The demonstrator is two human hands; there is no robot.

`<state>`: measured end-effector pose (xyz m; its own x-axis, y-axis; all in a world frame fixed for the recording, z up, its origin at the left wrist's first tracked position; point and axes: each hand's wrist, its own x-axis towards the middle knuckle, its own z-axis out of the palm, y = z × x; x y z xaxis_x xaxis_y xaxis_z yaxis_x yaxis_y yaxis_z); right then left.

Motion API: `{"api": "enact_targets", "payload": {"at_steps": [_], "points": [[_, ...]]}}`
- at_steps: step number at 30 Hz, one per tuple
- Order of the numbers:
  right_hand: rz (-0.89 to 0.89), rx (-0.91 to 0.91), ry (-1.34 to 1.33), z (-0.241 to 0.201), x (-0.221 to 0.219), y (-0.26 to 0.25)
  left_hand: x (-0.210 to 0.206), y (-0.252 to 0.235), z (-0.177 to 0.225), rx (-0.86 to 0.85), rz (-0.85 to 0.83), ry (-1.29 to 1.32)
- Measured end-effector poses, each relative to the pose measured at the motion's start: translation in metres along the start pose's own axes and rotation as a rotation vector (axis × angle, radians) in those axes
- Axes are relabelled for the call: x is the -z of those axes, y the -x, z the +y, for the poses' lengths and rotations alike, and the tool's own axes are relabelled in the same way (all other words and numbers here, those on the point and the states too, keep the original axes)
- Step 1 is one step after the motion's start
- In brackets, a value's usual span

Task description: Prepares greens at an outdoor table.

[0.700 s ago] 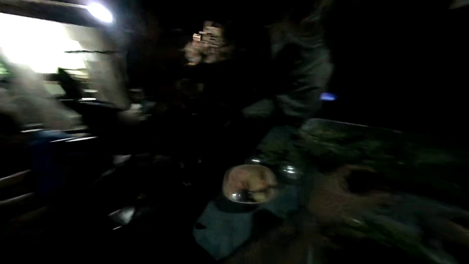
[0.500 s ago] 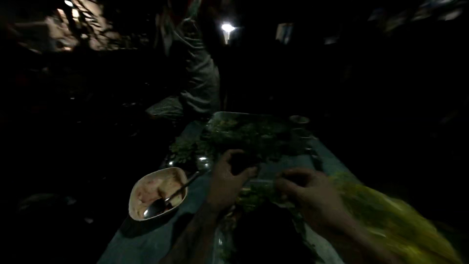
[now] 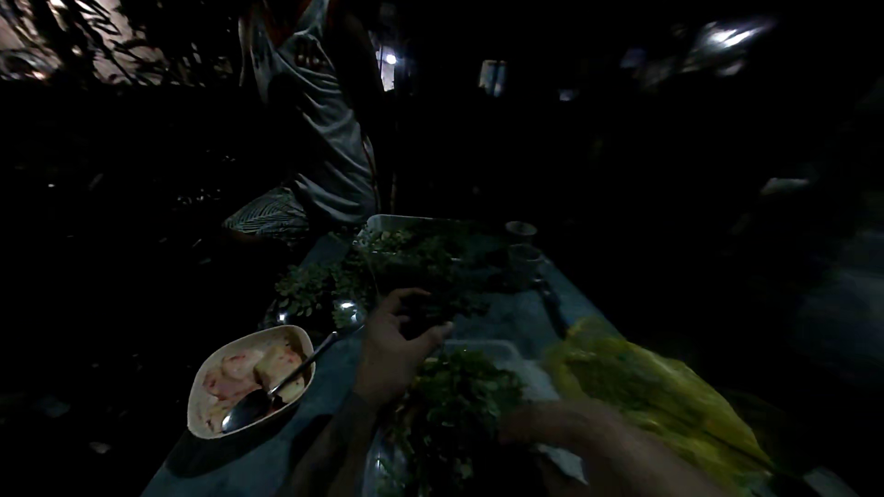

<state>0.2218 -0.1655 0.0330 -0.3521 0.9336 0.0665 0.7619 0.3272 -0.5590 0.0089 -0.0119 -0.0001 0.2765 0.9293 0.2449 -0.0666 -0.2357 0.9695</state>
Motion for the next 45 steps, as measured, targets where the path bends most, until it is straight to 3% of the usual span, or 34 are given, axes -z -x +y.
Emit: {"api": "enact_targets", "payload": {"at_steps": [4, 7, 13, 22, 28, 30, 32, 34, 36, 40, 45], "points": [[0.414, 0.026, -0.022, 0.003, -0.001, -0.022, -0.004, 0.004, 0.000, -0.013, -0.037, 0.026], [0.541, 0.002, -0.152, 0.006, -0.010, -0.053, -0.005, 0.005, -0.001, -0.055, -0.035, -0.006], [0.596, -0.108, -0.409, 0.005, -0.018, -0.094, -0.007, 0.007, -0.001, -0.120, -0.019, 0.042], [0.699, -0.146, -0.840, 0.012, -0.020, -0.104, -0.008, 0.007, -0.004, -0.199, -0.044, 0.105], [0.586, -0.149, -0.872, 0.008, -0.018, -0.104, -0.008, 0.007, -0.005, -0.202, -0.089, 0.116], [0.632, -0.137, -0.741, 0.012, -0.019, -0.100, -0.008, 0.008, -0.005, -0.190, -0.099, 0.098], [0.789, -0.116, -0.436, 0.017, -0.022, -0.092, -0.009, 0.010, -0.003, -0.186, -0.099, 0.093], [0.927, 0.025, -0.151, 0.021, -0.020, -0.083, -0.011, 0.012, 0.000, -0.191, -0.080, 0.060], [0.875, 0.213, 0.041, 0.021, -0.010, -0.074, -0.012, 0.014, 0.000, -0.229, -0.087, 0.024], [0.616, 0.357, 0.286, 0.013, 0.005, -0.074, -0.011, 0.015, -0.007, -0.311, -0.119, -0.029], [0.662, 0.510, 0.469, 0.022, 0.004, -0.087, -0.015, 0.015, -0.005, -0.274, -0.114, -0.057]]}}
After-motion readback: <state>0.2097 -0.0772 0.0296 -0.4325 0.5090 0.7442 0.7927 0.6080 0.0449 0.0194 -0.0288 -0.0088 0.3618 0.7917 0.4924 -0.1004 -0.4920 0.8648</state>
